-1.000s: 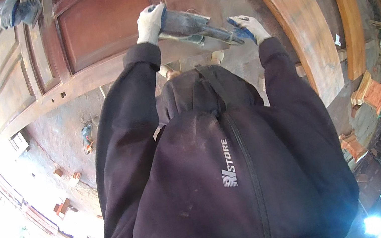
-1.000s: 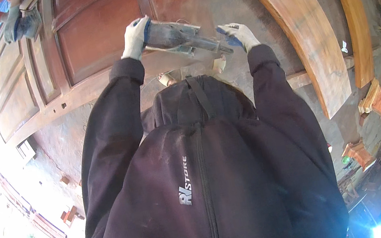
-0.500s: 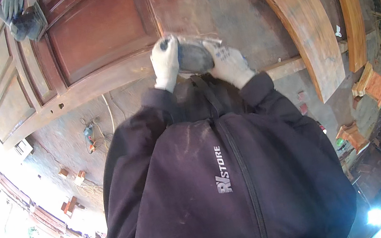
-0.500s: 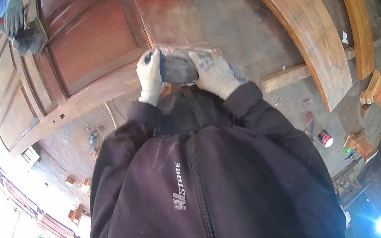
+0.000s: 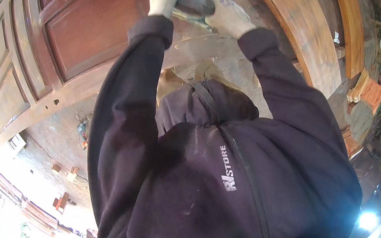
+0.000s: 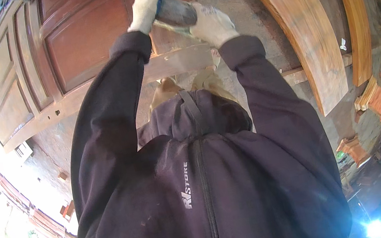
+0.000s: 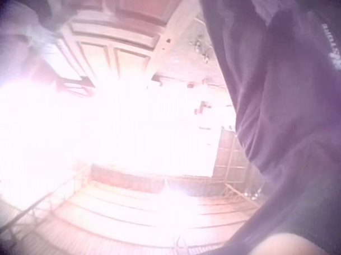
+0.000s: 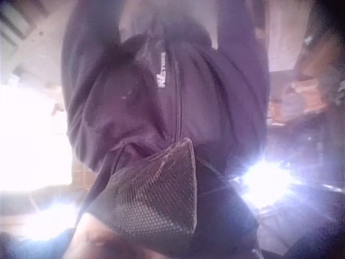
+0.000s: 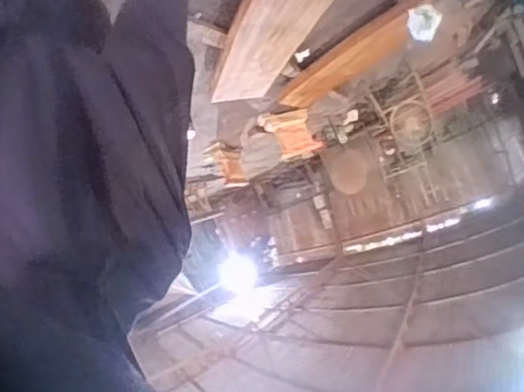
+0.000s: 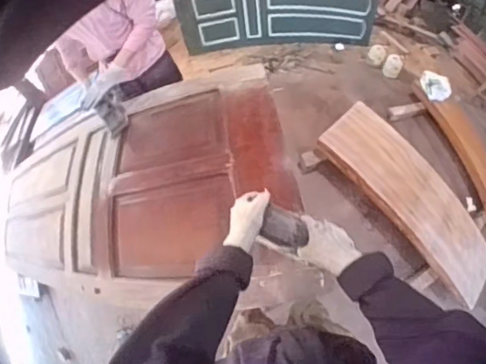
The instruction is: The person sands a large wooden door using a handheld electric sander, moving it across the panels and edges. Another person in pink is visible nearby, also sanding a different section of the door.
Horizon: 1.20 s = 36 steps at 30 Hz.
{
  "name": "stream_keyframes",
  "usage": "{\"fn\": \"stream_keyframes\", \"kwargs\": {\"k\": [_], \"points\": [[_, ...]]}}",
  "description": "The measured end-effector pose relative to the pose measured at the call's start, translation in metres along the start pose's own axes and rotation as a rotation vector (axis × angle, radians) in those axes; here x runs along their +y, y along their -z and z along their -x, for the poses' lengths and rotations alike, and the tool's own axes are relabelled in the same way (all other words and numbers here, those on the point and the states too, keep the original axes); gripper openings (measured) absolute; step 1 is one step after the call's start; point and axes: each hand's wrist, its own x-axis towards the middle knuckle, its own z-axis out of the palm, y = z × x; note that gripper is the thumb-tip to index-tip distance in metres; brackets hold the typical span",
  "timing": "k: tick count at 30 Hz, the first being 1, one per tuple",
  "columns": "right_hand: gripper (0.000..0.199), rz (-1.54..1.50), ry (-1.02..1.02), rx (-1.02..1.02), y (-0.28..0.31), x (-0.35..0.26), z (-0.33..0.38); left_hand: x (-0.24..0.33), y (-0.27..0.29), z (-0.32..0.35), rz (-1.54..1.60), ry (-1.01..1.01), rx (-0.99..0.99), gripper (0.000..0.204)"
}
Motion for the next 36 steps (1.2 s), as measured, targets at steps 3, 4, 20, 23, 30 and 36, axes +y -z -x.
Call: {"fn": "stream_keyframes", "kwargs": {"k": [3, 4, 20, 23, 30, 36], "points": [[0.07, -0.021, 0.017, -0.03, -0.019, -0.01, 0.045, 0.003, 0.02, 0.06, 0.078, 0.141, -0.029, 0.041], [0.07, -0.012, 0.04, -0.025, -0.028, -0.009, 0.058, -0.003, 0.023, 0.08, 0.116, 0.134, -0.009, 0.04], [0.041, 0.004, 0.568, -0.077, -0.178, -0.275, 0.024, -0.165, 0.329, 0.146, 0.413, 0.229, 0.338, 0.027], [0.046, 0.063, 0.617, -0.093, -0.208, -0.335, 0.001, -0.218, 0.406, 0.13, 0.35, 0.373, 0.391, 0.031], [0.055, -0.043, 0.597, -0.308, -0.159, -0.258, 0.049, -0.19, 0.315, 0.179, 0.146, 0.254, 0.46, 0.033], [0.083, 0.009, 0.574, -0.334, -0.082, -0.149, 0.079, -0.069, 0.166, 0.198, 0.103, 0.424, 0.489, 0.033]]}}
